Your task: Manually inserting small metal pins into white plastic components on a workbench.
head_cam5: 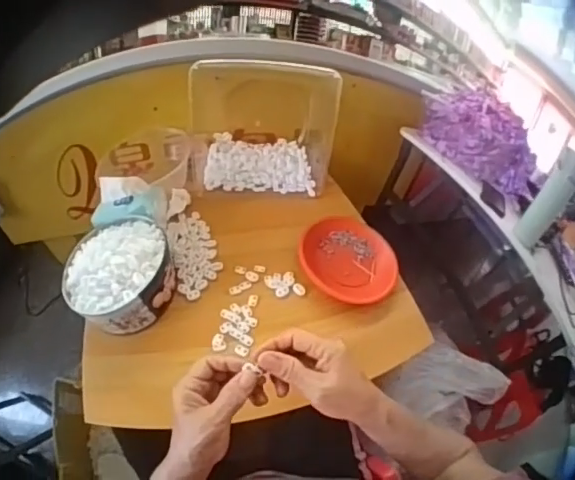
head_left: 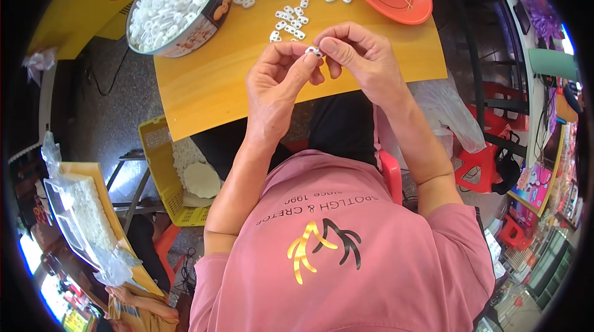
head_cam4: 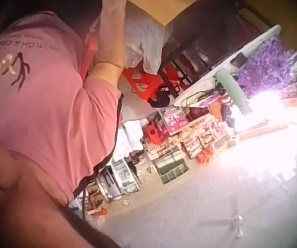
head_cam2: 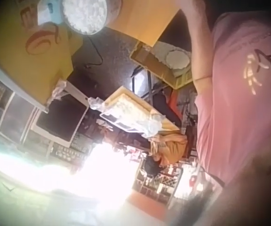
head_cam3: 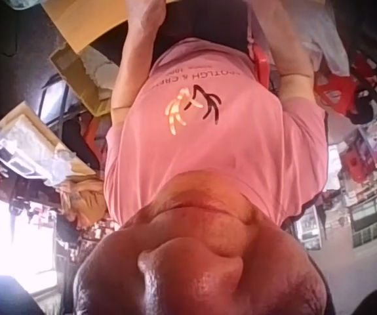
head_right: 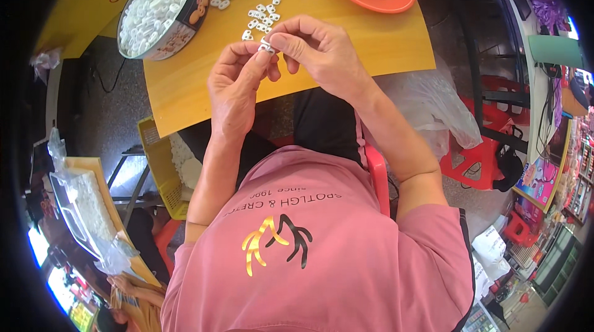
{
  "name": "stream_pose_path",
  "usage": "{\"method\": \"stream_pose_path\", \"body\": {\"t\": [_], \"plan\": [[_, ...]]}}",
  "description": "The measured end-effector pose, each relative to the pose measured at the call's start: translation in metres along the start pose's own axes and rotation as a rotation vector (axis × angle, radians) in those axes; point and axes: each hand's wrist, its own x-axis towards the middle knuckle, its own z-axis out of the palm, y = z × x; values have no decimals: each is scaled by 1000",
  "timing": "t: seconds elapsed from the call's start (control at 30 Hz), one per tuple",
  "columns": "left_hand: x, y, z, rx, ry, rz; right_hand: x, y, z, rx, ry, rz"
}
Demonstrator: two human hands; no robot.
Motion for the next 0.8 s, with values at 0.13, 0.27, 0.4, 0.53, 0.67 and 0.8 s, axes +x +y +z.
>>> {"method": "stream_pose_path", "body": {"t": [0.13,0.27,0.4,0.53,0.67,0.8], "plan": [[-7,2,0,34,-30,15,-6,-3,3,-22,-30,-11],[-12,4,1,98,-20,21,-12,-7,7,-183,2,-60],[-16,9,4,179,4,26,-14,-3,11,-374,83,-228],[-21,11,7,340,33,73,-19,-4,13,-350,82,-155],[-23,12,9,318,44,81,-21,-2,14,-80,65,-17],[-24,16,12,241,46,30,-24,1,11,163,43,114]]}}
